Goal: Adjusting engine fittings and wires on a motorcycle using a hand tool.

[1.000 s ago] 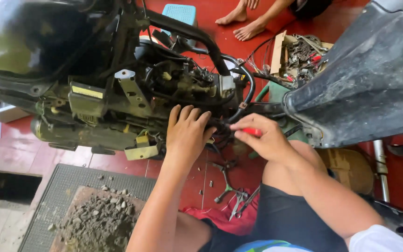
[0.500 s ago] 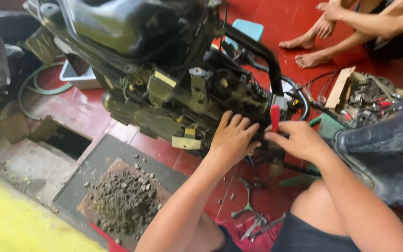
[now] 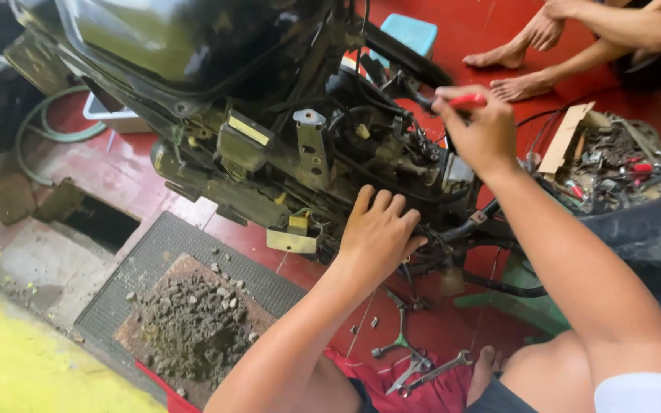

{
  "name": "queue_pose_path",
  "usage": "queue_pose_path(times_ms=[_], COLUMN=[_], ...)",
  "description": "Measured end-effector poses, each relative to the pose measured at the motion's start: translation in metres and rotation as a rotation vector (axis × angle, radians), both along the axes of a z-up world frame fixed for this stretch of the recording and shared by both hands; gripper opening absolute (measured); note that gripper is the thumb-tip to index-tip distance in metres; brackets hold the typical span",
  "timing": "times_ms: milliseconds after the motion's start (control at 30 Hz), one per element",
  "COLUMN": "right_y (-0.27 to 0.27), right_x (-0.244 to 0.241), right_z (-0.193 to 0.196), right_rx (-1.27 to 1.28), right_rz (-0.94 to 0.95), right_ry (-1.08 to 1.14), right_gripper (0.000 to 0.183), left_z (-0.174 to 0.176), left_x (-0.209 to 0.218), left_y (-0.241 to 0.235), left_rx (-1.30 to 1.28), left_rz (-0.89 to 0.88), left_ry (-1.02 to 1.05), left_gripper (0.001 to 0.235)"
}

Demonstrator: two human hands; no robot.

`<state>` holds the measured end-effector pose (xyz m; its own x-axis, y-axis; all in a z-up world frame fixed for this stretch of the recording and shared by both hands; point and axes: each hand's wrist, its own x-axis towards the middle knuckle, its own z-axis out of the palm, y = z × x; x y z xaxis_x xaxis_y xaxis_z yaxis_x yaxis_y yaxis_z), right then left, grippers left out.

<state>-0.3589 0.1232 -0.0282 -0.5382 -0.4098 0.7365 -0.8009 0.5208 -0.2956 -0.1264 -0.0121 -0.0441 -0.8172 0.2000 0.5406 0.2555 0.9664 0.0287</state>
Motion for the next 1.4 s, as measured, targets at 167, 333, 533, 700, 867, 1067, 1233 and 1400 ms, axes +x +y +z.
queue_pose_path(times_ms=[167, 333, 533, 700, 867, 1067, 1233, 1400], right_y=[0.014, 0.049, 0.037, 0.03, 0.02, -0.008, -0.022, -0.052], right_x=[0.027, 0.013, -0.004, -0.001, 0.004, 0.032, 0.035, 0.044], right_z=[0.055, 0.062, 0.045, 0.046, 0.046, 0.049, 0.039, 0.044], right_rx=[0.185, 0.356, 0.113, 0.119, 0.234, 0.067, 0.185, 0.0], right_rz=[0.103, -0.015, 0.315, 0.222, 0.255, 0.385, 0.288, 0.522], right_ry=[-0.545, -0.329, -0.896, -0.246, -0.373, -0.346, -0.022, 0.018], right_gripper=[0.022, 0.022, 0.019, 0.01, 0.016, 0.011, 0.021, 0.014], left_z=[0.014, 0.011, 0.016, 0.015, 0.014, 0.014, 0.019, 0.025], left_x=[-0.006, -0.018, -0.016, -0.011, -0.009, -0.006, 0.004, -0.001], left_y=[0.008, 0.014, 0.013, 0.008, 0.007, 0.005, 0.014, 0.011], left_rx=[0.09, 0.028, 0.009, -0.018, -0.027, -0.02, 0.038, 0.009], left_rz=[0.023, 0.044, 0.056, 0.001, -0.004, -0.016, 0.008, -0.008], left_ry=[-0.027, -0.058, -0.05, 0.017, 0.034, 0.048, -0.029, -0.056], left_gripper=[0.034, 0.036, 0.037, 0.035, 0.034, 0.034, 0.039, 0.041])
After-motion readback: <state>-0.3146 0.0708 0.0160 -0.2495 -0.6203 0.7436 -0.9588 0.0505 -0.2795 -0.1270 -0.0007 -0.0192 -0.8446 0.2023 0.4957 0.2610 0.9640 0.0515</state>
